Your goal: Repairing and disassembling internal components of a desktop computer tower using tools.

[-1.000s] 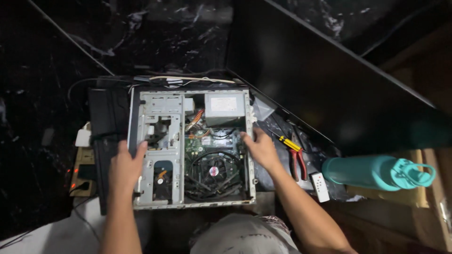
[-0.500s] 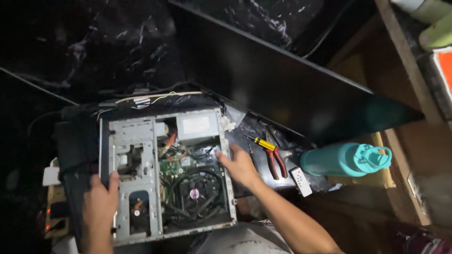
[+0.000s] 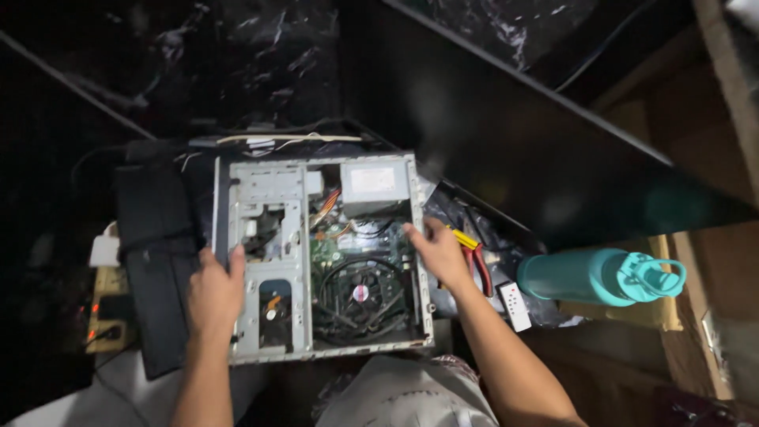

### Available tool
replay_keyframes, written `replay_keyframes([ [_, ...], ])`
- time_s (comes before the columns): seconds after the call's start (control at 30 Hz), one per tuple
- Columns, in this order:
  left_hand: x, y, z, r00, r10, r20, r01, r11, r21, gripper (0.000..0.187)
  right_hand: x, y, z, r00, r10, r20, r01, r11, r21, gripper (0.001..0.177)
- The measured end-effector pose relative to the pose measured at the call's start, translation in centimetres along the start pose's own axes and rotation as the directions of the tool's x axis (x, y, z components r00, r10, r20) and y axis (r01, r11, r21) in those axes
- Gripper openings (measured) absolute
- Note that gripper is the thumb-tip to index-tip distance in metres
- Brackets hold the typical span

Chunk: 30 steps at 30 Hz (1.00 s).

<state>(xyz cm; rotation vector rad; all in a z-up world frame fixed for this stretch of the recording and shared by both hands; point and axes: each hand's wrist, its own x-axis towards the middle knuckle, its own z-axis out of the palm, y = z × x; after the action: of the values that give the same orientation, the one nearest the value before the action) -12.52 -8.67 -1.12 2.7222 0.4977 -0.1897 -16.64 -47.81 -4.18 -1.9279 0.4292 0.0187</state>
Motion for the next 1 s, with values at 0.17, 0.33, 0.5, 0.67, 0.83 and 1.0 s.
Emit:
replay_keyframes([
  [0.17, -2.0, 3.4, -2.8, 1.0, -0.017, 0.013, 0.018, 0.999, -0.037, 0.063, 0.6, 2.3, -1.9, 0.998, -0.064, 0.012, 0.064, 0.998, -0.014, 0.05],
  [0.33, -7.1, 5.7, -2.2, 0.658, 0.579, -0.481, -0.573, 0.8, 0.178, 0.048, -0.3, 1.9, -4.5, 0.965, -0.231, -0.128, 0.152, 0.883, -0.444, 0.034],
  [0.5, -14.5, 9.8, 0.1, 0.635, 0.767, 0.09, -0.711, 0.626, -0.321, 0.04, 0.0, 6.7, -5.4, 0.973, -0.227, -0.052, 0.075, 0.517, -0.853, 0.046],
  [0.67, -14.6, 11.4, 2.1, 0.564, 0.731, 0.385, -0.712, 0.666, -0.222, 0.041, -1.7, 8.0, -6.0, 0.953, -0.293, -0.08, 0.102, 0.556, -0.825, 0.034],
  [0.83, -11.3, 10.5, 4.5, 0.607, 0.587, 0.536, -0.477, 0.808, -0.346, 0.031, -3.8, 6.9, -7.4, 0.924, -0.353, -0.149, 0.169, 0.725, -0.668, 0.025],
  [1.0, -10.8, 12.3, 2.0, 0.497, 0.55, 0.671, -0.517, 0.809, -0.28, 0.047, -6.3, 5.8, -8.2, 0.937, -0.233, -0.259, 0.097, 0.888, -0.449, 0.026],
])
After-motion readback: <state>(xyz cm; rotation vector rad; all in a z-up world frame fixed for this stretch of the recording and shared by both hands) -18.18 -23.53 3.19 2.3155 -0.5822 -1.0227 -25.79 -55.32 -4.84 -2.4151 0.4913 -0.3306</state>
